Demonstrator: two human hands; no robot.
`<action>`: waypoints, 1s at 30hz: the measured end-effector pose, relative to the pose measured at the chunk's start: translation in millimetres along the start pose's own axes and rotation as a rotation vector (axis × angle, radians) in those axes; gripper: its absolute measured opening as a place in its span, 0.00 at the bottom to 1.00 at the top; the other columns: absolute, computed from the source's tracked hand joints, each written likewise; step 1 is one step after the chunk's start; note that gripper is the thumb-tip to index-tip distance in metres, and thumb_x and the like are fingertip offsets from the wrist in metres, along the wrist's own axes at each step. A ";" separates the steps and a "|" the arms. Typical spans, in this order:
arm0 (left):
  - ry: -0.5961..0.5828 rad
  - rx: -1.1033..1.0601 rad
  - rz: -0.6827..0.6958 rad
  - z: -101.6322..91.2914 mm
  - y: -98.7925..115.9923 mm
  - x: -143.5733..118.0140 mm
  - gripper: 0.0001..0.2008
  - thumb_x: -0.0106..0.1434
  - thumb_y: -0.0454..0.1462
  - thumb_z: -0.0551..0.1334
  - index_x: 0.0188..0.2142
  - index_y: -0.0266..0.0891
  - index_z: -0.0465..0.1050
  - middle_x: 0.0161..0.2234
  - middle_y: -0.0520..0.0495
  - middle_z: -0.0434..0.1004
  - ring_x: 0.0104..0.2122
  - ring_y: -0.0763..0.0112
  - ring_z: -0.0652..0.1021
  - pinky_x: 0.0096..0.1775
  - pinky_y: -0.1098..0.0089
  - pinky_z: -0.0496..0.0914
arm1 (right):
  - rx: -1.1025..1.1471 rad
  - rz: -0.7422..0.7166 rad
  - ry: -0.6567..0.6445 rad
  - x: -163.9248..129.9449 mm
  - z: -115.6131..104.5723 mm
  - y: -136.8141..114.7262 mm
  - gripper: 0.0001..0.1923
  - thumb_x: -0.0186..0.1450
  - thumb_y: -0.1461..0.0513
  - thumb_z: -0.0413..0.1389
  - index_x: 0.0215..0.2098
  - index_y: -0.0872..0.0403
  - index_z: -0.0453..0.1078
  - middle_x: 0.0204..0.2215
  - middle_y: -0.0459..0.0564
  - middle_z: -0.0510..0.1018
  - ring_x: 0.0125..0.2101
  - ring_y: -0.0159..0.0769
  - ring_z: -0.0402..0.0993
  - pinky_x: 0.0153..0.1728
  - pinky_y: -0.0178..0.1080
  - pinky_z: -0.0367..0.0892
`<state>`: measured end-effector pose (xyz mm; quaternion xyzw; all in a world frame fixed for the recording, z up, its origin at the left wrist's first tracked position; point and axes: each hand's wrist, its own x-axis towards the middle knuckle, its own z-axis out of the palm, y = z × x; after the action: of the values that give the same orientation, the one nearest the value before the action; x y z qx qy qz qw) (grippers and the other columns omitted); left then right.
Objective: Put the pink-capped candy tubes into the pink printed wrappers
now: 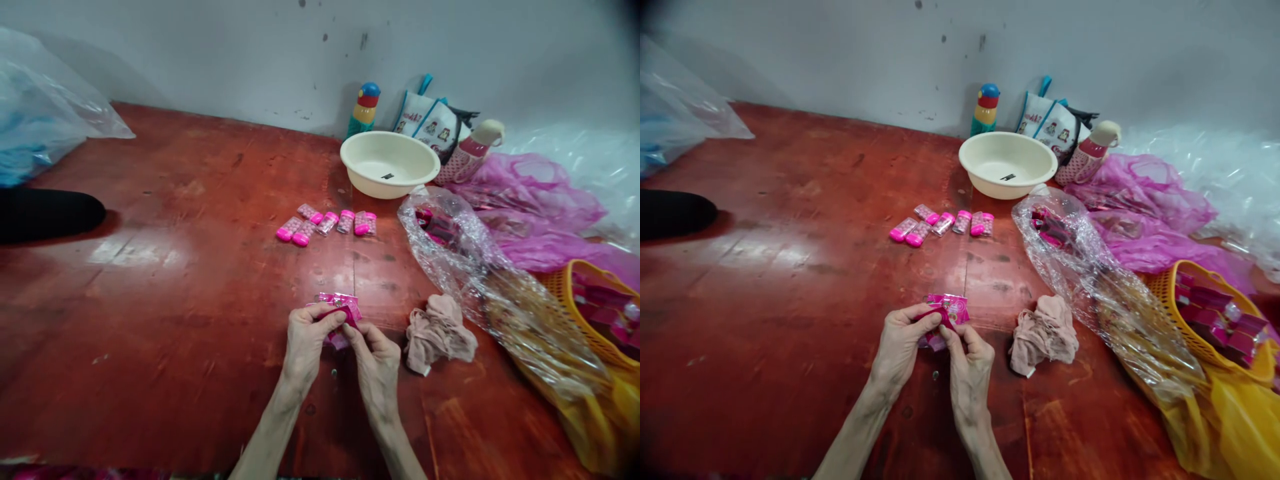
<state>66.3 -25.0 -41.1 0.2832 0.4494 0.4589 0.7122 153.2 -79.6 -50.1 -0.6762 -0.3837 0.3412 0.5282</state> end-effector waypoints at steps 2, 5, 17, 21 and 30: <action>0.002 -0.060 -0.020 1.1 -1.5 0.2 0.05 0.44 0.33 0.70 0.21 0.34 0.76 0.18 0.53 0.73 0.18 0.79 0.70 0.23 0.78 0.64 | -0.025 -0.014 -0.006 -1.4 -0.8 -0.9 0.14 0.61 0.56 0.54 0.22 0.56 0.70 0.16 0.41 0.67 0.19 0.29 0.60 0.21 0.31 0.57; -0.013 -0.123 -0.057 1.1 -2.5 1.8 0.06 0.44 0.33 0.70 0.21 0.33 0.76 0.18 0.51 0.74 0.18 0.78 0.71 0.24 0.76 0.66 | -0.054 -0.025 -0.025 -0.9 -4.1 -2.5 0.18 0.63 0.55 0.52 0.20 0.56 0.67 0.15 0.41 0.64 0.18 0.27 0.56 0.20 0.31 0.54; 0.010 -0.184 -0.062 -4.0 -1.9 5.5 0.07 0.46 0.36 0.69 0.24 0.33 0.78 0.21 0.48 0.77 0.22 0.75 0.73 0.27 0.74 0.67 | -0.112 -0.086 -0.014 7.7 -0.7 2.0 0.10 0.62 0.59 0.54 0.30 0.56 0.74 0.23 0.45 0.75 0.24 0.33 0.68 0.28 0.34 0.65; 0.045 -0.168 -0.024 -4.7 -3.7 5.0 0.07 0.47 0.37 0.69 0.24 0.34 0.77 0.20 0.50 0.76 0.21 0.74 0.73 0.28 0.73 0.68 | -0.143 -0.154 -0.036 6.7 -0.7 0.5 0.10 0.64 0.60 0.51 0.29 0.54 0.73 0.25 0.46 0.73 0.26 0.33 0.67 0.30 0.34 0.63; 0.126 0.055 0.168 -4.5 -3.5 -1.3 0.14 0.48 0.34 0.69 0.36 0.38 0.74 0.26 0.53 0.76 0.27 0.74 0.75 0.31 0.75 0.68 | -0.134 -0.129 -0.053 3.3 -2.9 -2.9 0.16 0.67 0.58 0.46 0.23 0.54 0.62 0.20 0.42 0.62 0.22 0.29 0.57 0.24 0.32 0.55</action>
<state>63.5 -27.7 -45.4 0.3100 0.4804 0.5215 0.6334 156.8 -77.6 -46.8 -0.6746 -0.4624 0.2979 0.4923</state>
